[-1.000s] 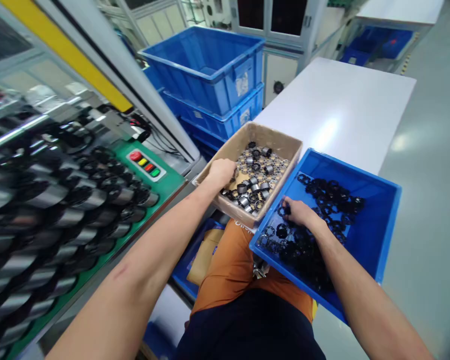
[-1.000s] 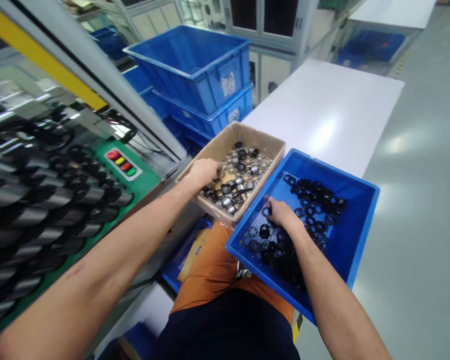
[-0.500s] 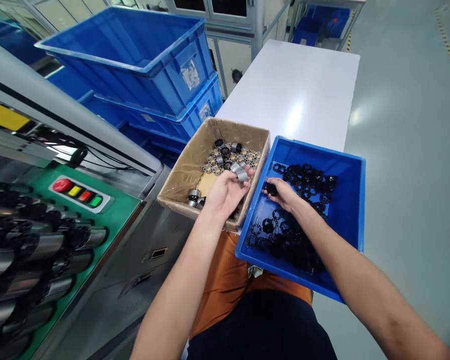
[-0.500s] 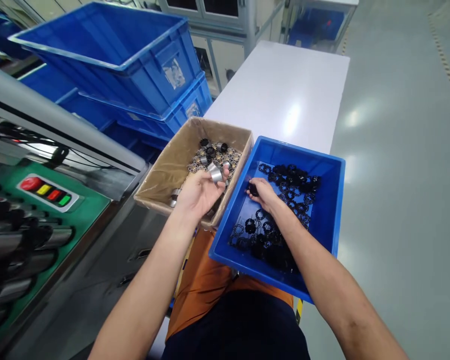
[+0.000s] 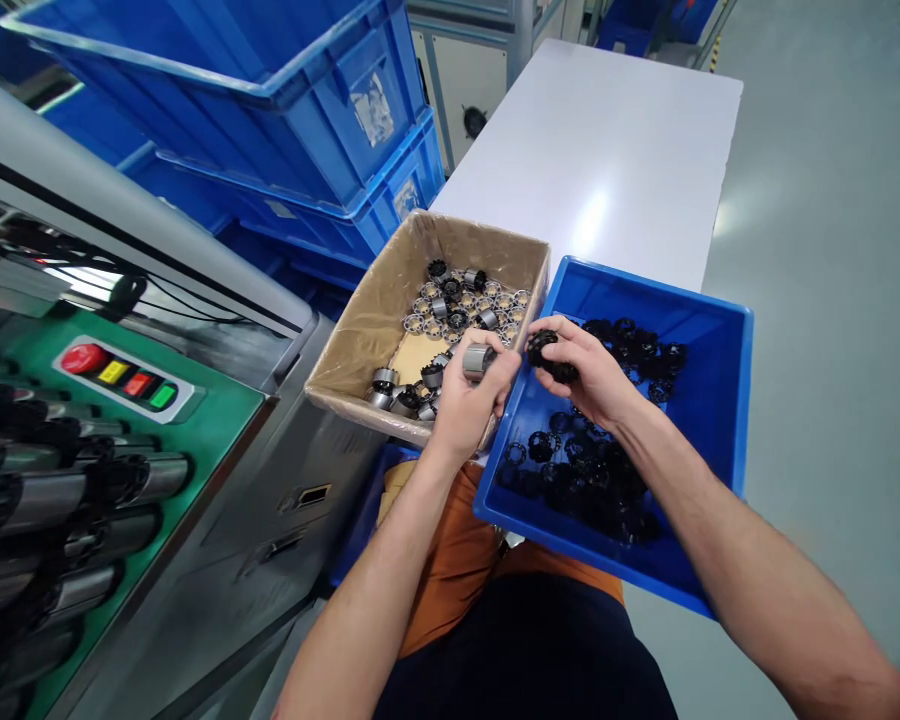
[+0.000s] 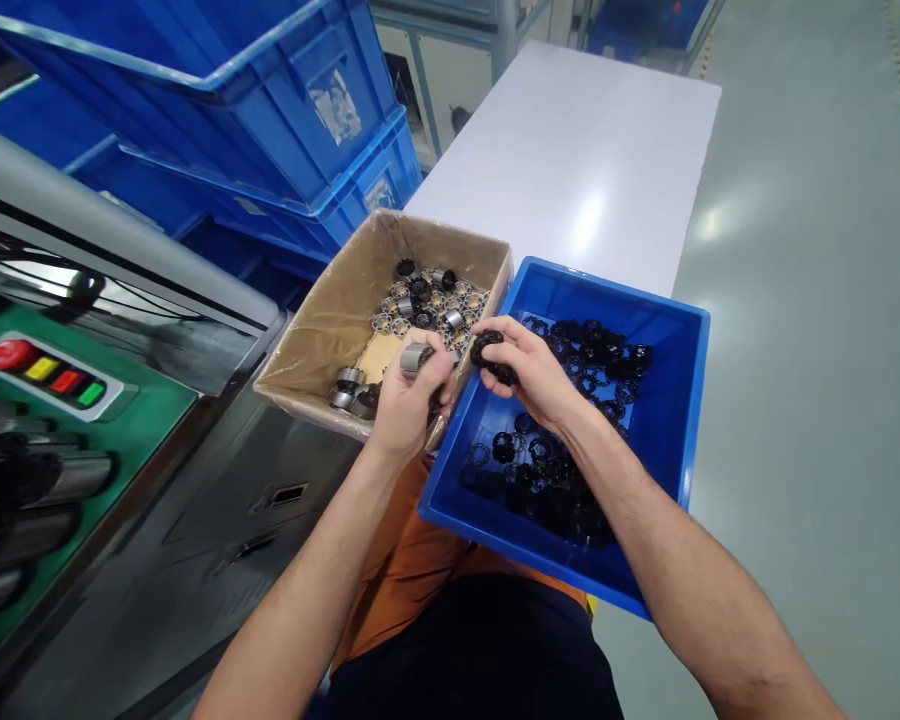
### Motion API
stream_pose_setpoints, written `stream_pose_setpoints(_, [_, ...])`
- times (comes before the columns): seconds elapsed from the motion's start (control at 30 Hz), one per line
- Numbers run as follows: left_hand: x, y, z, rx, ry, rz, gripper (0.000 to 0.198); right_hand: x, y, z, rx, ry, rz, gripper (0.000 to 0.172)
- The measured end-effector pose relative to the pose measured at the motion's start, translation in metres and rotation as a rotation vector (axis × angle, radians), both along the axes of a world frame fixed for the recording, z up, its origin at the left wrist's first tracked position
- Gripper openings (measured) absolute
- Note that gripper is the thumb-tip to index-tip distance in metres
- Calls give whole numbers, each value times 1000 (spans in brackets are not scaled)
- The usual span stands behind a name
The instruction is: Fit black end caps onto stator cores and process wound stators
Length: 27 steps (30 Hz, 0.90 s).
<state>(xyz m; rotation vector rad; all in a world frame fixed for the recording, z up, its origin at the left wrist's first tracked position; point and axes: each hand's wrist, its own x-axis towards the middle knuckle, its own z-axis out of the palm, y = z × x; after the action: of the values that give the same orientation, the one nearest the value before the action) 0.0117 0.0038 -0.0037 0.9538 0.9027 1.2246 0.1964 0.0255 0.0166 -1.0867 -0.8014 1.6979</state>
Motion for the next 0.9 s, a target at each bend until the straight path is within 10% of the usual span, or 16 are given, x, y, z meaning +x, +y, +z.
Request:
stream_pose_setpoints(0.4, [-6,-1,-14,97,57,-88,49,-7,-10,-15,367,-40,72,27])
stream_pose_setpoints(0.9, [1,-5,-1,-30,20,54,55,-8,-17,3,334,-77,63,38])
